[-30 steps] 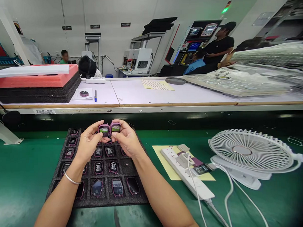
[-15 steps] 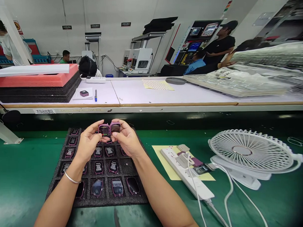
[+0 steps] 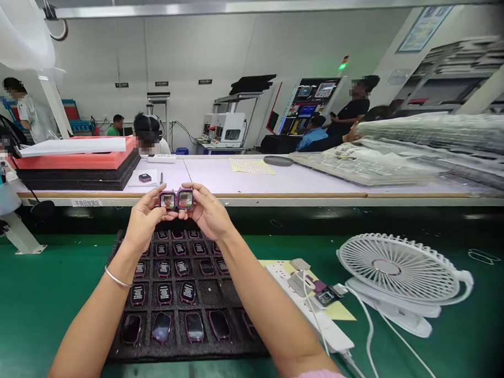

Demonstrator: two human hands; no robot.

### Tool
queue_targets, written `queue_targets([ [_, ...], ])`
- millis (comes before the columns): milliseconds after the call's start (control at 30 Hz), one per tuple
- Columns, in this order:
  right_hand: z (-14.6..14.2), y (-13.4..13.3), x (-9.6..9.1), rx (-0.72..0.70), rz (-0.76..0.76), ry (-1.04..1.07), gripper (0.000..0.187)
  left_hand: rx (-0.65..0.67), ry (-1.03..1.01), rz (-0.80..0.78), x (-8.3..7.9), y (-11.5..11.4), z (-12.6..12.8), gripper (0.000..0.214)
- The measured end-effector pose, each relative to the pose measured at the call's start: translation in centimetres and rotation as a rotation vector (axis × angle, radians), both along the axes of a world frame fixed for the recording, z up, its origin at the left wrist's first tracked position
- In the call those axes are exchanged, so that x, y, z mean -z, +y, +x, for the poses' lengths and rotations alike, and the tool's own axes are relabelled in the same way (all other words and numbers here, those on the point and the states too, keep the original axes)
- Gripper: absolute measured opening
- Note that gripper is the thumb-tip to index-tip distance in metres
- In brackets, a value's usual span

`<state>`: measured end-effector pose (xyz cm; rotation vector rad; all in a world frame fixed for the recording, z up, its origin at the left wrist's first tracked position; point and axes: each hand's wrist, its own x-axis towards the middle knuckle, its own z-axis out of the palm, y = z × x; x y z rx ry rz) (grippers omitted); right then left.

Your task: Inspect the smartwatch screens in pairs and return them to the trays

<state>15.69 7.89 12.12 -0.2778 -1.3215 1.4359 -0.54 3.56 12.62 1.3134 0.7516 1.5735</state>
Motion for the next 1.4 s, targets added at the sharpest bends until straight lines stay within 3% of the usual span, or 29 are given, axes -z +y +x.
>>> queue_targets([
  [133,0.4,0.7,-3.7,-0.043,0.138,-0.034,0.027,-0.061,0.056,0.195,-3.2,0.5,0.2,0.059],
  [300,1.2,0.4,-6.7,-0.015,0.300,-0.079,0.044,-0.078,0.070,0.318,-5.7,0.9,0.8,0.061],
  [600,2.5,-0.4,-9.1,0.019,0.405,-0.112,0.047,-0.071,0.066,0.437,-8.0,1.1,1.8,0.057],
  [767,2.8,-1.1,-9.3,0.052,0.414,-0.117,0.047,-0.076,0.093,0.482,-8.2,0.7,2.1,0.056],
  [900,2.7,-2.1,-7.3,0.062,0.388,-0.117,0.047,-0.078,0.083,0.424,-6.3,-0.3,2.2,0.054],
  [1200,1.4,-4.0,3.5,0.037,0.112,-0.070,0.045,-0.038,0.062,0.076,2.8,-3.0,1.1,0.060],
  [1400,0.8,-4.0,7.8,0.020,-0.070,-0.084,0.043,-0.065,0.081,-0.096,6.2,-3.4,0.6,0.053],
])
